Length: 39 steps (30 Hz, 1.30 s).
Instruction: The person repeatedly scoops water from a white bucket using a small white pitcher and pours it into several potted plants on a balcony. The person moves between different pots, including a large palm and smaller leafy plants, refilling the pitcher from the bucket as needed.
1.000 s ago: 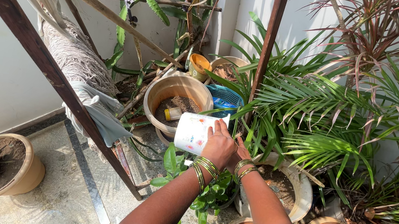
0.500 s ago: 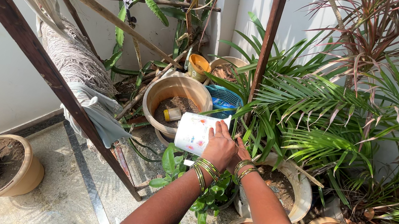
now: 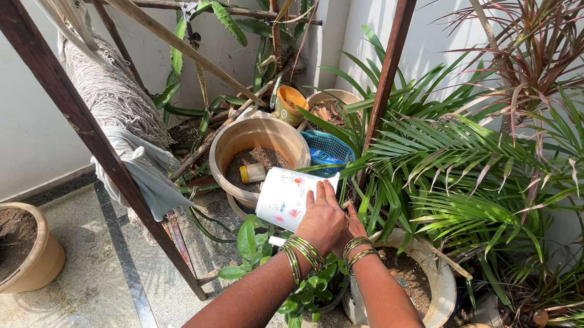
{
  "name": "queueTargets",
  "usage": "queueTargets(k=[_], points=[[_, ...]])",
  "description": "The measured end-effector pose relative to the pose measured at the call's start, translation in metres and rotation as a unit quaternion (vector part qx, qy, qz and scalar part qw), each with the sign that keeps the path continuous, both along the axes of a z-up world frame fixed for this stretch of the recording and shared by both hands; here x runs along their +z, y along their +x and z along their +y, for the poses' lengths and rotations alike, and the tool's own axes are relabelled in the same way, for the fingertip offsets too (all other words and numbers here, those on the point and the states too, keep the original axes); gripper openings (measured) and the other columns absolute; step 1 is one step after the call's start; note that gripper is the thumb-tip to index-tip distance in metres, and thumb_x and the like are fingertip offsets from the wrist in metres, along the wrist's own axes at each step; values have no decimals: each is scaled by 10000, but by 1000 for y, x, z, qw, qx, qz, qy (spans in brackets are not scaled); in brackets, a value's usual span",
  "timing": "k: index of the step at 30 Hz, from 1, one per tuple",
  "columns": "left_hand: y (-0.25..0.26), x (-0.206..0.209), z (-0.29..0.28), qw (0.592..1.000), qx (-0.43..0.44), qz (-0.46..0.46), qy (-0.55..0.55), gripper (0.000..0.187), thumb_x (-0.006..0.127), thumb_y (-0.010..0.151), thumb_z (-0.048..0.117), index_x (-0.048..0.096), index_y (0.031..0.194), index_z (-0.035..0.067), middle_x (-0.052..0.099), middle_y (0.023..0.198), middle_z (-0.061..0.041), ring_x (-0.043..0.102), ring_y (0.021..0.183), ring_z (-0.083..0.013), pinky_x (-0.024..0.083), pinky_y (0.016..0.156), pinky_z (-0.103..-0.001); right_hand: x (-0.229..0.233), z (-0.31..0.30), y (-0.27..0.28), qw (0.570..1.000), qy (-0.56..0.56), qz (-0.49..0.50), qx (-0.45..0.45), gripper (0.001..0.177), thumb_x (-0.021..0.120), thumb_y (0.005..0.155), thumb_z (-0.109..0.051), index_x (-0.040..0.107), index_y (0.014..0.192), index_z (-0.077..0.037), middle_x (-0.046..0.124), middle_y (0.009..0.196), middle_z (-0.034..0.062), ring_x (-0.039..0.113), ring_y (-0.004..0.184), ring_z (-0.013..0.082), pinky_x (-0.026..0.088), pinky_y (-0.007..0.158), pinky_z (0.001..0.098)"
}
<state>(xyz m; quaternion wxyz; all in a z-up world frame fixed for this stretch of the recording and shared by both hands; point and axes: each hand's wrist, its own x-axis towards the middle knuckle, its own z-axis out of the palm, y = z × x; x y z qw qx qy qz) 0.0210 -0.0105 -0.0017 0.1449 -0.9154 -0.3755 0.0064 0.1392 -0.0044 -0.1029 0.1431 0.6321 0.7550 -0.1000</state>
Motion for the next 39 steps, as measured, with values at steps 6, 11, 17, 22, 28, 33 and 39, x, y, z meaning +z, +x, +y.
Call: queueTargets(k=[6, 11, 17, 22, 28, 33, 39], points=[[1, -7, -2, 1000, 2, -7, 0, 479, 649, 869, 150, 638, 1254, -134, 366, 1479, -462, 394, 1399, -569, 421, 1079, -617, 0, -2, 1, 1000, 25, 18, 4, 590, 509, 1003, -404, 403, 1548, -203, 447, 1576, 53, 337, 1497, 215, 60, 1270, 535], [-1, -14, 0, 999, 0, -34, 10, 476, 634, 890, 152, 630, 1261, -145, 374, 1475, -465, 408, 1388, -577, 430, 1069, -623, 7, -7, 0, 1000, 17, 21, -11, 599, 526, 983, -411, 420, 1538, -212, 438, 1585, 49, 318, 1513, 214, 70, 1279, 514], [-10, -5, -5, 999, -16, -43, 11, 504, 647, 861, 149, 618, 1271, -142, 370, 1454, -481, 410, 1373, -586, 439, 1047, -637, 4, -7, 3, 996, 71, 47, -2, 605, 533, 966, -341, 413, 1533, -167, 387, 1603, 87, 216, 1537, 240, 70, 1255, 513], [-21, 7, -12, 999, -19, -28, -5, 479, 651, 878, 142, 617, 1284, -109, 352, 1474, -494, 399, 1389, -596, 433, 1068, -632, -1, -6, 7, 996, 65, 68, -6, 564, 491, 976, -282, 426, 1521, -155, 414, 1592, 68, 181, 1570, 219, 53, 1273, 510], [-29, 10, -15, 996, -17, -88, -8, 453, 657, 846, 114, 646, 1260, -71, 367, 1443, -488, 425, 1359, -589, 451, 1046, -617, 20, -13, 2, 999, 37, 29, -19, 625, 523, 947, -193, 378, 1550, -112, 357, 1633, 70, 156, 1584, 221, 78, 1291, 476], [-39, 10, -12, 986, -7, -167, -19, 343, 645, 873, 89, 685, 1166, -84, 367, 1438, -496, 441, 1328, -595, 465, 1015, -602, 35, -17, 3, 999, 23, 25, -22, 708, 562, 929, -177, 281, 1575, -109, 225, 1685, 42, 141, 1573, 219, 111, 1272, 489], [-47, 19, -11, 984, 41, -147, -89, 278, 703, 788, 58, 695, 1008, -111, 319, 1475, -492, 390, 1400, -563, 435, 1084, -555, 31, -18, 9, 995, 77, 53, -23, 535, 408, 1070, -310, 314, 1568, -138, 267, 1676, 18, 185, 1566, 219, 135, 1263, 521]])
